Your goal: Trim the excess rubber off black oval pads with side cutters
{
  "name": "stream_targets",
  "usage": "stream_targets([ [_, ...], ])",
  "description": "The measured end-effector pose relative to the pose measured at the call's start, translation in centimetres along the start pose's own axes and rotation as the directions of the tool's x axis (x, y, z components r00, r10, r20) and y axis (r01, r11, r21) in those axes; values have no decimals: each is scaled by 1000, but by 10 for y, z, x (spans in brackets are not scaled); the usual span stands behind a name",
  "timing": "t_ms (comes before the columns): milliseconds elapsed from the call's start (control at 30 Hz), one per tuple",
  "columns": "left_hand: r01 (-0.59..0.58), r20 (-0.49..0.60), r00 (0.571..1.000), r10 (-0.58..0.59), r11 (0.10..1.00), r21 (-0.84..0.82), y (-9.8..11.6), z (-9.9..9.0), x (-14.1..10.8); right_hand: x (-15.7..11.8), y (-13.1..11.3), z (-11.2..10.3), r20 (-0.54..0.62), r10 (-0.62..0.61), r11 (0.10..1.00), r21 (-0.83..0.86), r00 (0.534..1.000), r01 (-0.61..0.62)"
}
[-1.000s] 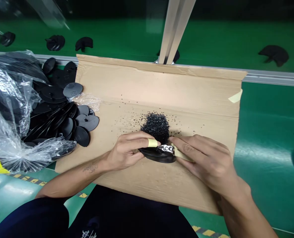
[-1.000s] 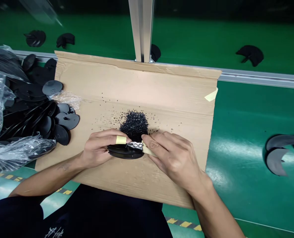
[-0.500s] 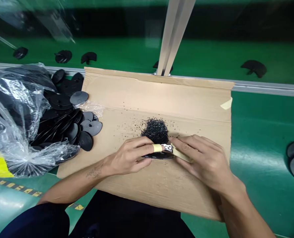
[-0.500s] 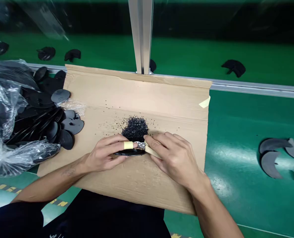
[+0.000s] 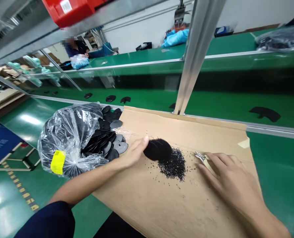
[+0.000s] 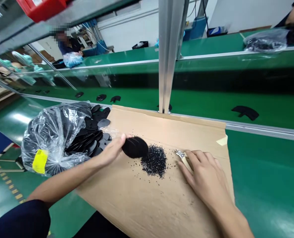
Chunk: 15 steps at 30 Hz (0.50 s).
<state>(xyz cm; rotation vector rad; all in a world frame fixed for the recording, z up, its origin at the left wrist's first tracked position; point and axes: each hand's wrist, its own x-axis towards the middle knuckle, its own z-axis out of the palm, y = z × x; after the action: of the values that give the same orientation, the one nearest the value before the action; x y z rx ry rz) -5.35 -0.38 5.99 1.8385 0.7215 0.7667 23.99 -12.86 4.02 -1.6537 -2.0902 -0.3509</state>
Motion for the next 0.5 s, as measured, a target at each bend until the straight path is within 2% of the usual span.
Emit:
stream_targets([
  [100,-100,-11,995,103,980,174,6,-43,37,-3,7,6,-29,-6,998,-59,1000,5],
  [167,-149,-7,986,164,916,371,2,-71,71,-4,8,7,-10,4,997,-71,1000,-4],
  [200,-135,-8,987,158,868,477,-3,-83,89,-5,8,7,-1,13,998,-67,1000,-13],
  [267,-34,-10,998,55,738,674,-17,-98,124,-5,6,7,7,33,998,-50,999,-33],
  [367,47,-32,999,-34,666,744,-42,-101,166,-6,3,7,13,59,997,-41,998,-59],
  [500,118,-32,988,-151,607,786,-70,-91,196,-11,2,9,56,141,990,-35,988,-139],
])
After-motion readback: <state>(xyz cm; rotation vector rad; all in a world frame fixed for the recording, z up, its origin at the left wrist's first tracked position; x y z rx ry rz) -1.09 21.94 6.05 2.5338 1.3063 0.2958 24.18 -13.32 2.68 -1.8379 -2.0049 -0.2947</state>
